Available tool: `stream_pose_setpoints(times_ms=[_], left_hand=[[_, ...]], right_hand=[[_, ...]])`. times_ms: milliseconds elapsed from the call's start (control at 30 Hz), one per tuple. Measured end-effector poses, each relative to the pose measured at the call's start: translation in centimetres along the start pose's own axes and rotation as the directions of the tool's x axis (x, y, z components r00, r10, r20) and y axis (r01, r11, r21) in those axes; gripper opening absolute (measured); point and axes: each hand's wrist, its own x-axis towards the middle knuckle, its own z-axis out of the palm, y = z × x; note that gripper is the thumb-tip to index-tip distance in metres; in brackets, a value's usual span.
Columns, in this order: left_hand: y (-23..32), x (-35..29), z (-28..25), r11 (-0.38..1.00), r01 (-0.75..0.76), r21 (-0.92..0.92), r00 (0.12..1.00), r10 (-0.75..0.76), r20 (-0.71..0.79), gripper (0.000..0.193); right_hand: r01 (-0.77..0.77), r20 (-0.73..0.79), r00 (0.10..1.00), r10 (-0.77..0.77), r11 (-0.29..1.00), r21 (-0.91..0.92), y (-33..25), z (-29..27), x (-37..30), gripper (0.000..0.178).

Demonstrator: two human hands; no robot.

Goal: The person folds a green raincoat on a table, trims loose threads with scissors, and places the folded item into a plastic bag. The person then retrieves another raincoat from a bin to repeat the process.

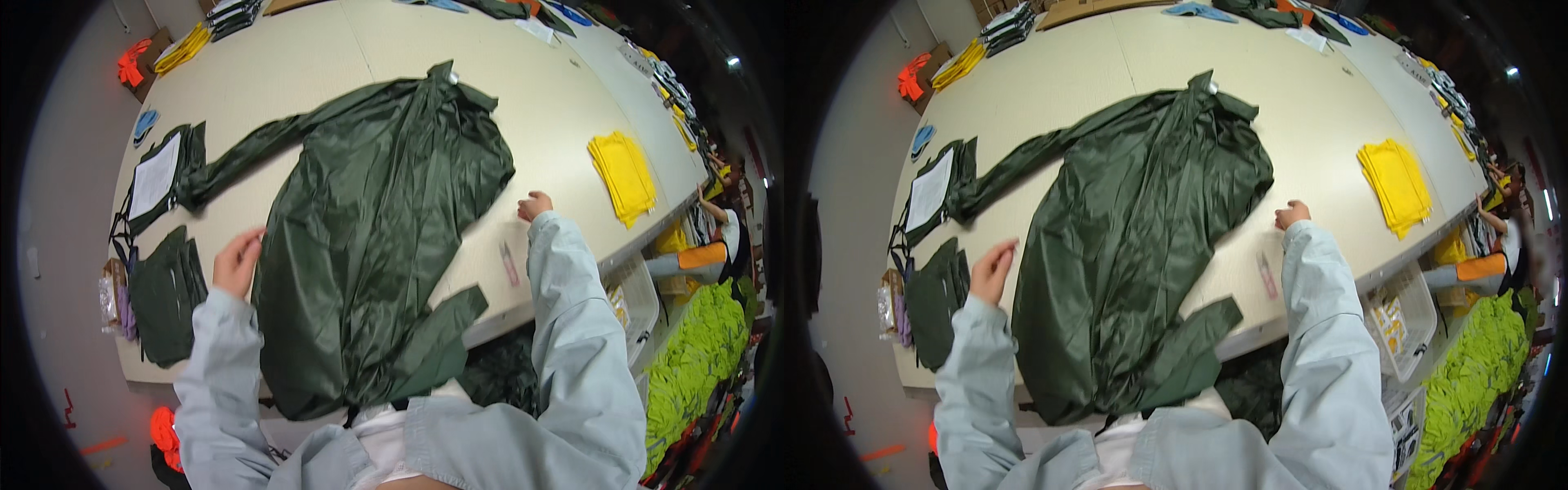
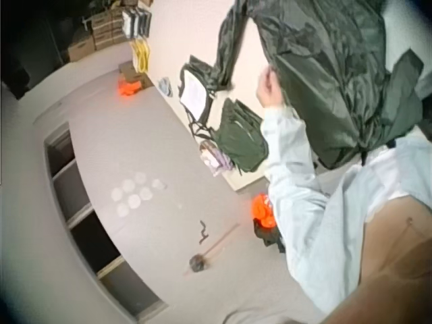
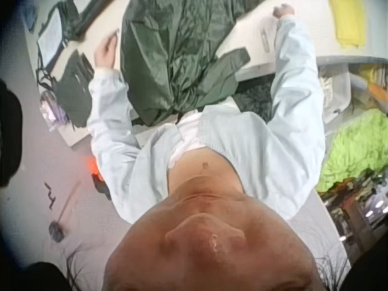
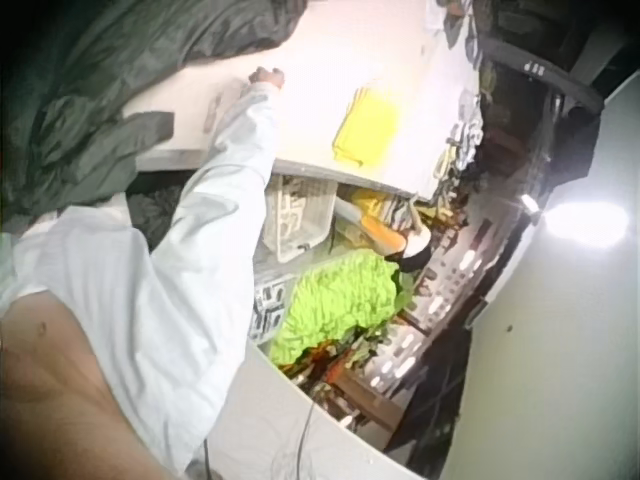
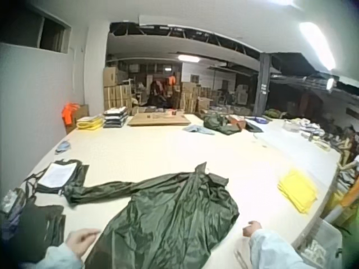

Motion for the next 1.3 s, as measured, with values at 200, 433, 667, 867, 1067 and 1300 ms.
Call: stream_pose_setpoints(times_ms=[200, 433, 667, 867, 1067, 1300], left_hand=[[-2.1, 22.4, 7.9, 0.670, -0.309, 0.675, 0.902, 0.431, -0.015, 0.036], [-1.0, 29.0, 11.9, 0.512, 0.354, 0.783, 0.922, -0.330, -0.202, 0.073], [-6.3, 32.4, -2.4, 0.580, 0.442, 0.685, 0.851, -0.029, -0.525, 0.034], [-3.7, 35.1, -10.9, 0.536, 0.578, 0.615, 0.558, 0.291, -0.777, 0.044], [-3.1, 30.0, -12.1, 0.654, 0.135, 0.744, 0.824, 0.343, -0.451, 0.092], [-3.4, -0.5, -4.3, 0.884, 0.214, 0.415, 0.977, -0.199, -0.081, 0.100]], right_hand=[[0.232, 0.156, 0.960, -0.232, 0.973, 0.016, 1.5, 3.9, 11.6, 0.046], [0.177, 0.218, 0.854, -0.473, 0.657, 0.733, -9.8, 6.5, 4.5, 0.058], [0.724, 0.417, 0.600, -0.683, 0.685, 0.081, -25.3, -4.6, 11.9, 0.045], [0.512, -0.054, 0.264, -0.963, 0.187, -0.838, -35.5, -2.3, 16.6, 0.057], [0.669, -0.112, 0.306, -0.946, 0.297, -0.681, -33.6, 6.7, 20.8, 0.062], [0.794, 0.548, 0.593, -0.591, 0.542, -0.275, -15.6, -1.0, -0.3, 0.046]])
